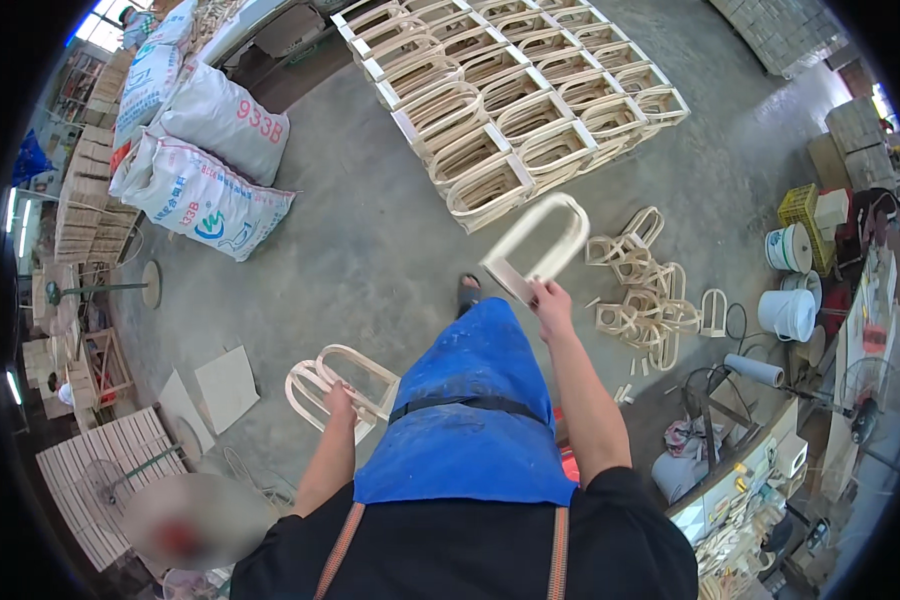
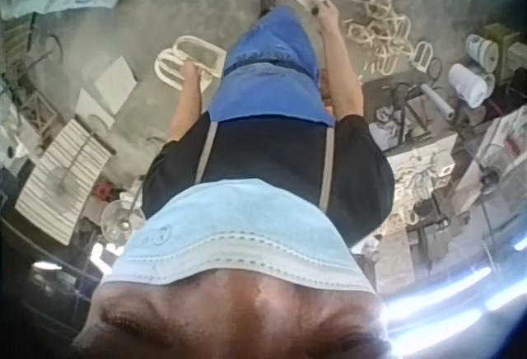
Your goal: Organizing and stacking small wooden arched frames on the floor of a workshop.
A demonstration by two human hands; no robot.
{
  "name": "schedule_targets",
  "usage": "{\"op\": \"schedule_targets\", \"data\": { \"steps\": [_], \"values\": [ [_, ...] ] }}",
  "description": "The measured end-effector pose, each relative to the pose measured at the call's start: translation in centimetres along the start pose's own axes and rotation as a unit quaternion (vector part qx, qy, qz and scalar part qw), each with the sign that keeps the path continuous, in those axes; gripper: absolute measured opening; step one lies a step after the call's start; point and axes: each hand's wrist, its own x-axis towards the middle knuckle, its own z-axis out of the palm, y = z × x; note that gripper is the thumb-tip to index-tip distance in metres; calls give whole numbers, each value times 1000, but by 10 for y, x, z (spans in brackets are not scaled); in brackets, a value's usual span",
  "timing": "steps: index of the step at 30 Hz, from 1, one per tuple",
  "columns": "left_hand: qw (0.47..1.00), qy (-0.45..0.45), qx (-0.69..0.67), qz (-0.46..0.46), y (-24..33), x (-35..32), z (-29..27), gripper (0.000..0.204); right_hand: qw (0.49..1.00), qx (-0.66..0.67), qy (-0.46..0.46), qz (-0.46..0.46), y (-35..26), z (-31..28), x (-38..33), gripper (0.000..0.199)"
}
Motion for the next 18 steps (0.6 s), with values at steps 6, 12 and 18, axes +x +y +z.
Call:
{"op": "schedule_targets", "data": {
  "steps": [6,12,18],
  "values": [
    [999,7,-39,-10,75,44,8,24,998,41,-38,-38,-22,148,87,18],
    [1000,-9,-10,-11,152,85,-22,26,998,30,34,-38,-28,230,191,13],
    [999,-8,8,-38,237,131,-29,28,996,45,77,-22,-50,266,216,14]
  ]
}}
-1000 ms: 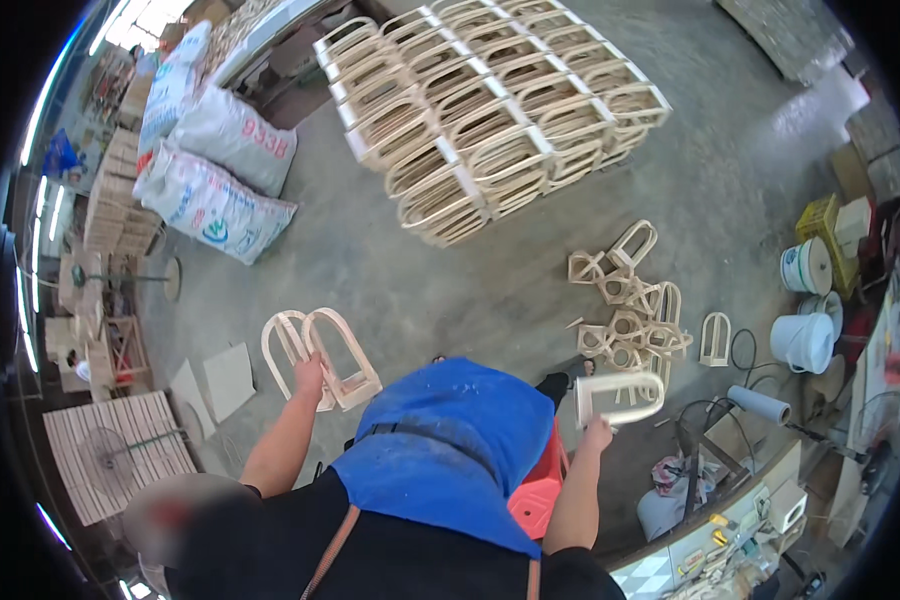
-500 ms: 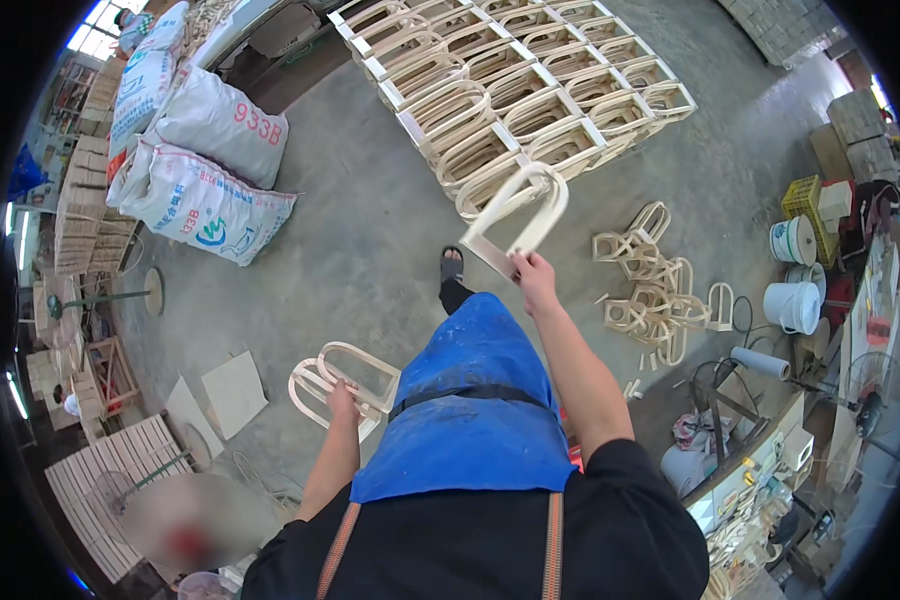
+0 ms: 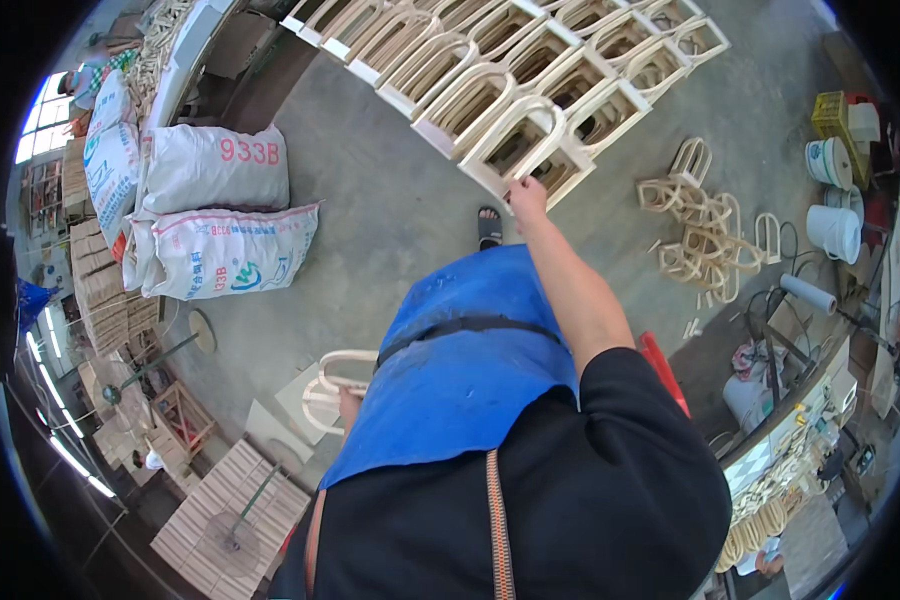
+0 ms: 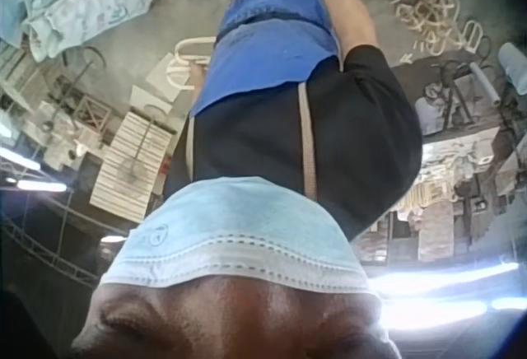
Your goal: Organizing and stacking small wooden arched frames on the floor of a workshop.
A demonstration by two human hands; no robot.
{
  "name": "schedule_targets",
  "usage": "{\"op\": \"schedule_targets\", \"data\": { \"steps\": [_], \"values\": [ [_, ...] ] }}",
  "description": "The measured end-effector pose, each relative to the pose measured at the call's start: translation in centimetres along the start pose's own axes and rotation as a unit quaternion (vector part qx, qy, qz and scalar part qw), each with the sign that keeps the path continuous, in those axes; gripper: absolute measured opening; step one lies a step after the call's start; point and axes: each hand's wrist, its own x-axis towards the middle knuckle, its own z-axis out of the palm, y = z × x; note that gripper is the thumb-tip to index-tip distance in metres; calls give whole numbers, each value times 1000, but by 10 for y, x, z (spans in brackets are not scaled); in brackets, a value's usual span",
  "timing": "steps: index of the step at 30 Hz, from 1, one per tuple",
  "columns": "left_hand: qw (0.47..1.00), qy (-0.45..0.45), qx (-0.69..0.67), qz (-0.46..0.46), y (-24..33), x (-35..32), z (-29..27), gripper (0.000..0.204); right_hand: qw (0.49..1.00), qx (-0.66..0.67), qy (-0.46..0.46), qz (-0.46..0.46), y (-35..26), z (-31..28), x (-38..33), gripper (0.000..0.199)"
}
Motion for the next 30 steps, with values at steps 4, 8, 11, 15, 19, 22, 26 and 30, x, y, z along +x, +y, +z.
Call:
{"op": "schedule_targets", "data": {
  "steps": [4,8,11,15,19,22,26,30],
  "values": [
    [1000,-16,-4,-4,50,27,9,29,1000,8,20,13,7,19,7,14],
    [999,-30,-4,-17,91,59,25,31,999,5,43,28,19,32,18,13],
    [999,11,-19,-30,133,58,57,33,998,-4,63,28,25,30,24,13],
    [1000,-3,25,13,171,60,76,31,997,-13,65,26,29,38,24,13],
    [996,-14,67,52,193,59,87,30,997,-27,64,26,34,43,28,13],
    [992,-23,97,83,206,60,96,29,997,-36,63,23,35,46,32,13],
    [988,-27,131,80,208,74,91,34,997,-49,65,21,35,51,39,13],
    [988,-20,138,68,197,89,83,37,995,-62,70,17,34,52,42,13]
  ]
}}
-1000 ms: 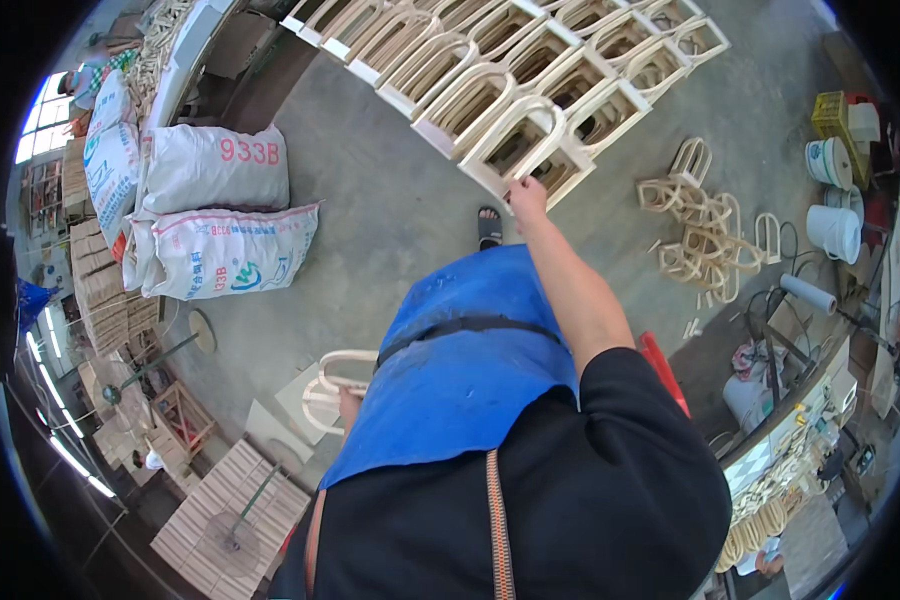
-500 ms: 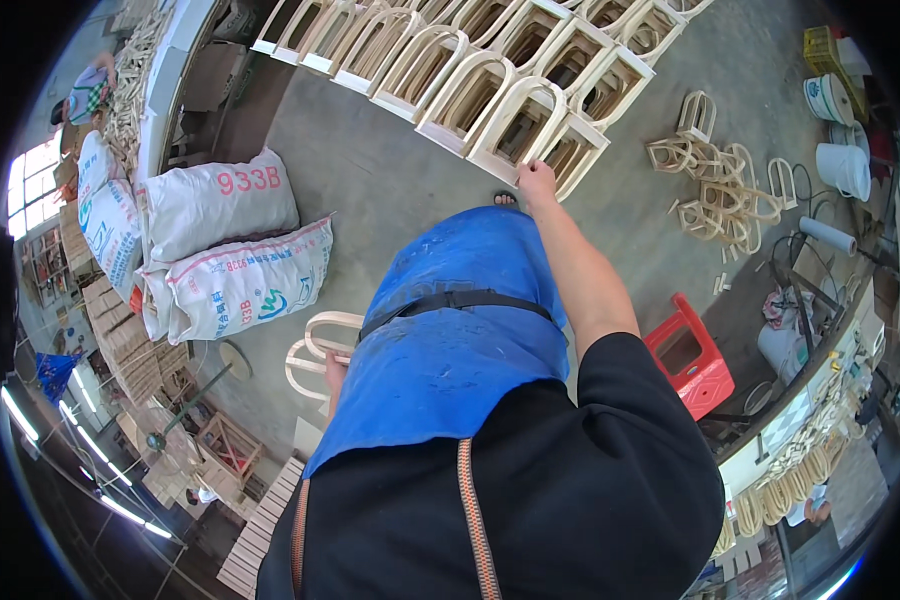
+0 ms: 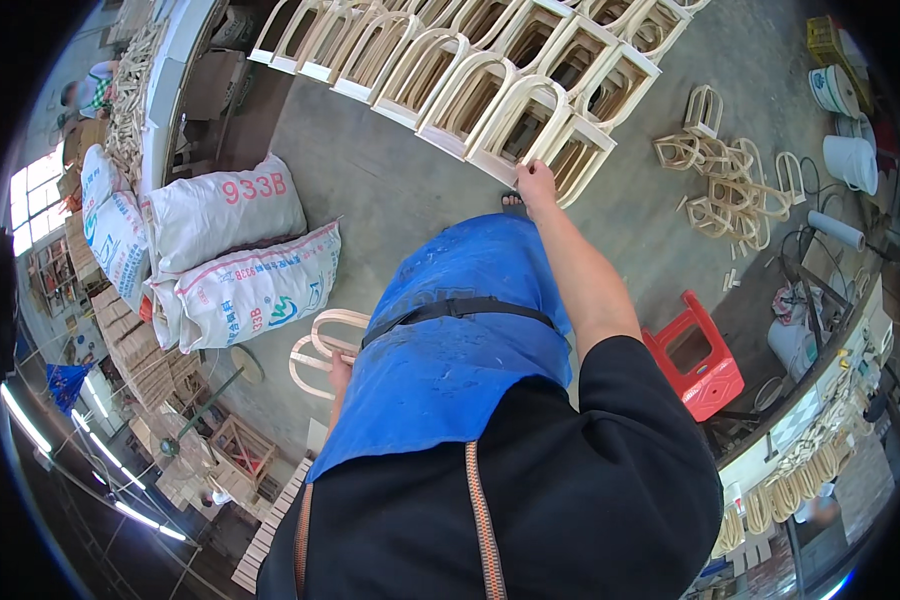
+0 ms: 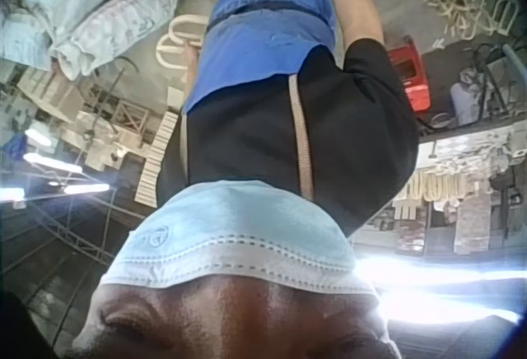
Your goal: Organizing and stacking small wooden arched frames on the floor of a workshop.
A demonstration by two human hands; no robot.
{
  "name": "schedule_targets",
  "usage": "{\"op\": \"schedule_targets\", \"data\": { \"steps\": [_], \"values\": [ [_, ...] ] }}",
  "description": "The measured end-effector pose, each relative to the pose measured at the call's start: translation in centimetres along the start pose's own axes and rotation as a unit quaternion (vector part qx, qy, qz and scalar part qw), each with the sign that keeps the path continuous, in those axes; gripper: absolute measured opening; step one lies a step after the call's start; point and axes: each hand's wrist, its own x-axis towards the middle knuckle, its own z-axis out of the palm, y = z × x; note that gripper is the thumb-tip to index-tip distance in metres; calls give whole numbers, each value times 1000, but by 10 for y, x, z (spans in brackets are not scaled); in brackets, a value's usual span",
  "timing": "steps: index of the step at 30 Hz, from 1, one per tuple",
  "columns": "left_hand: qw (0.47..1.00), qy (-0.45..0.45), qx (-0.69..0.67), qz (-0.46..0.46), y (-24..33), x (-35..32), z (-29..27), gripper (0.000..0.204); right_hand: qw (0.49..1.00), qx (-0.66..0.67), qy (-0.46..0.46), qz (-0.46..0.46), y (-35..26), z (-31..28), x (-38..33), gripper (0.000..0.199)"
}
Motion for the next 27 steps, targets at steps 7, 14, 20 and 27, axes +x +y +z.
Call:
{"op": "schedule_targets", "data": {
  "steps": [7,14,20,27],
  "values": [
    [1000,-6,-11,-3,-19,9,-2,31,994,68,-12,79,-24,2,-12,14],
    [999,-34,11,1,-19,13,-2,34,868,161,-138,448,-67,-26,21,20],
    [950,-257,-164,-75,-5,13,-10,33,993,39,-7,109,-40,-2,-22,22],
    [1000,-23,1,17,0,6,12,33,996,7,35,80,-58,-5,-42,29]
  ]
}}
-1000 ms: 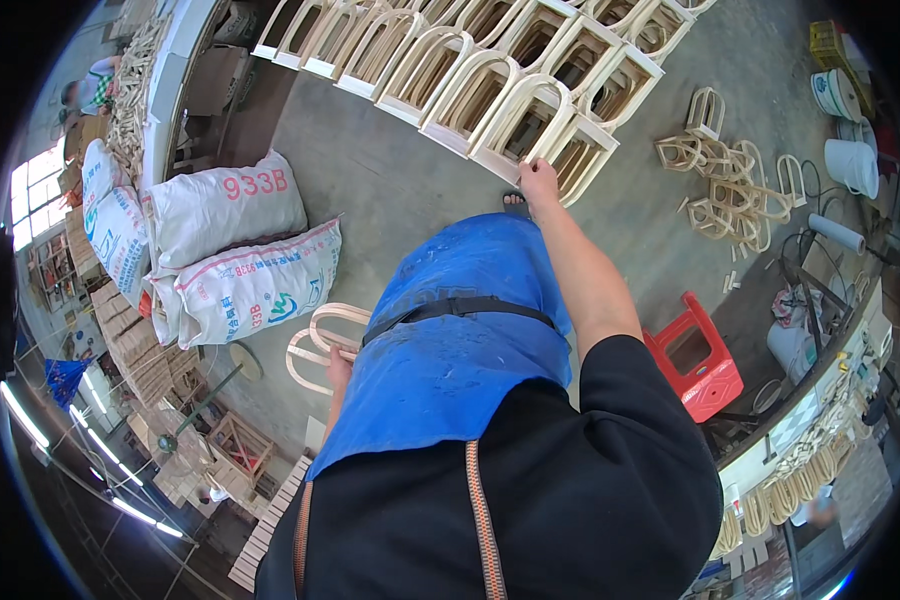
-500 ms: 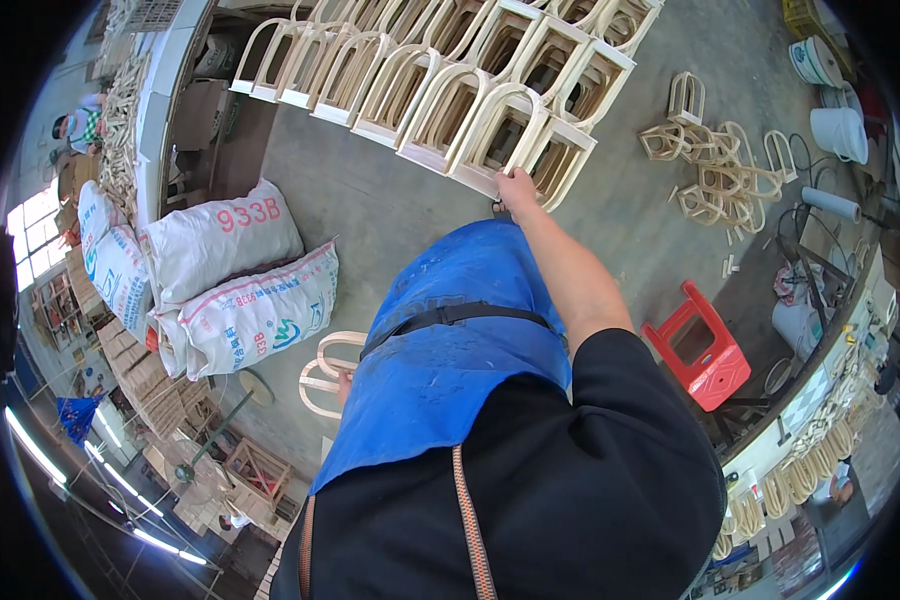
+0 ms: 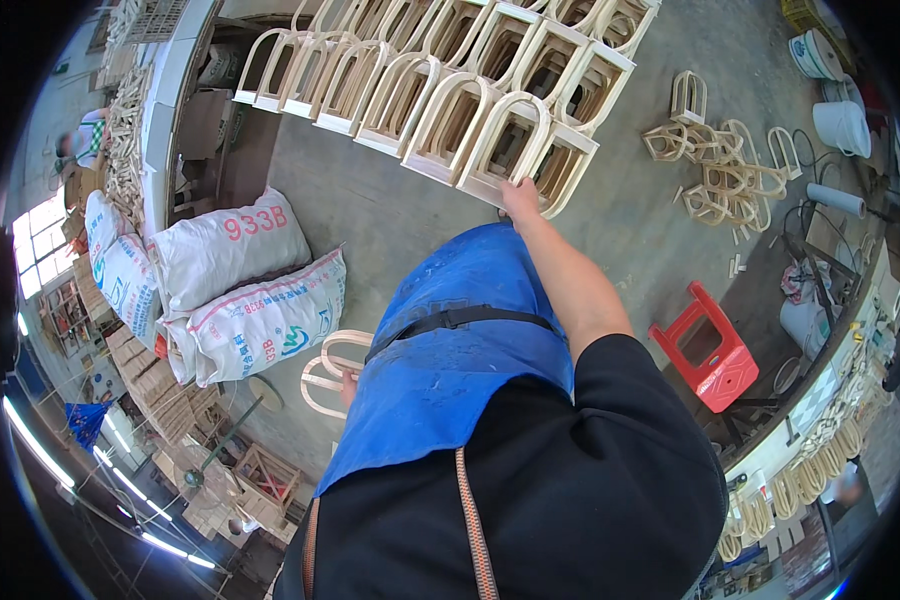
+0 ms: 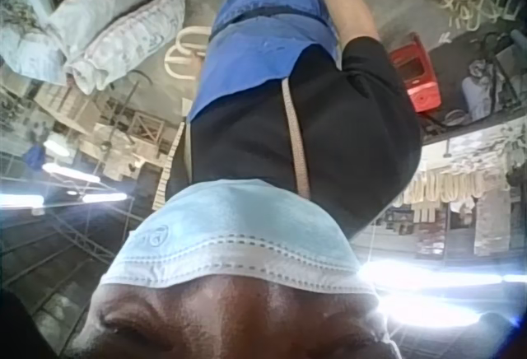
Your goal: Organizing and stacking small wooden arched frames on the floor of a workshop.
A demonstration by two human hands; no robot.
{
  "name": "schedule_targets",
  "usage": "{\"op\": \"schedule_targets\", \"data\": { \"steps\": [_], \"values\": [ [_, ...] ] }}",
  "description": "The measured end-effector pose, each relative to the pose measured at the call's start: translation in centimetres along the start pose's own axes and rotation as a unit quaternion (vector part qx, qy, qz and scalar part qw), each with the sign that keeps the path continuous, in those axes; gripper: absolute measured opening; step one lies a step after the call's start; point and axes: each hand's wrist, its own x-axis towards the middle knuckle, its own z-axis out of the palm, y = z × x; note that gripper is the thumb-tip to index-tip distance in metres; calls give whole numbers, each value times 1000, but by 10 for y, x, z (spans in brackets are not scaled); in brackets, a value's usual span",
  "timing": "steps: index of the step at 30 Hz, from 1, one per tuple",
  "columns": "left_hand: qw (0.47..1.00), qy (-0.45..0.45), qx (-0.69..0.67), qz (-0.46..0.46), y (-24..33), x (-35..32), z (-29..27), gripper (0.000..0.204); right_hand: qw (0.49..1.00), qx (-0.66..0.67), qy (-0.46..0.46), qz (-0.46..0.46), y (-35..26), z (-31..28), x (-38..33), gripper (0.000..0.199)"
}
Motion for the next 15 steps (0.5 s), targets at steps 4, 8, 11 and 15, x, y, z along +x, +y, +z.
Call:
{"op": "schedule_targets", "data": {
  "steps": [4,8,11,15],
  "values": [
    [999,1,24,25,12,-19,10,32,1000,-11,10,3,2,-5,5,33],
    [999,3,33,41,20,-26,12,32,1000,-15,14,5,10,-3,11,35],
    [999,-14,-35,-2,19,-18,10,32,1000,3,25,-4,13,-1,14,39],
    [999,-7,5,45,30,-31,9,33,997,-25,63,-42,18,1,9,44]
  ]
}}
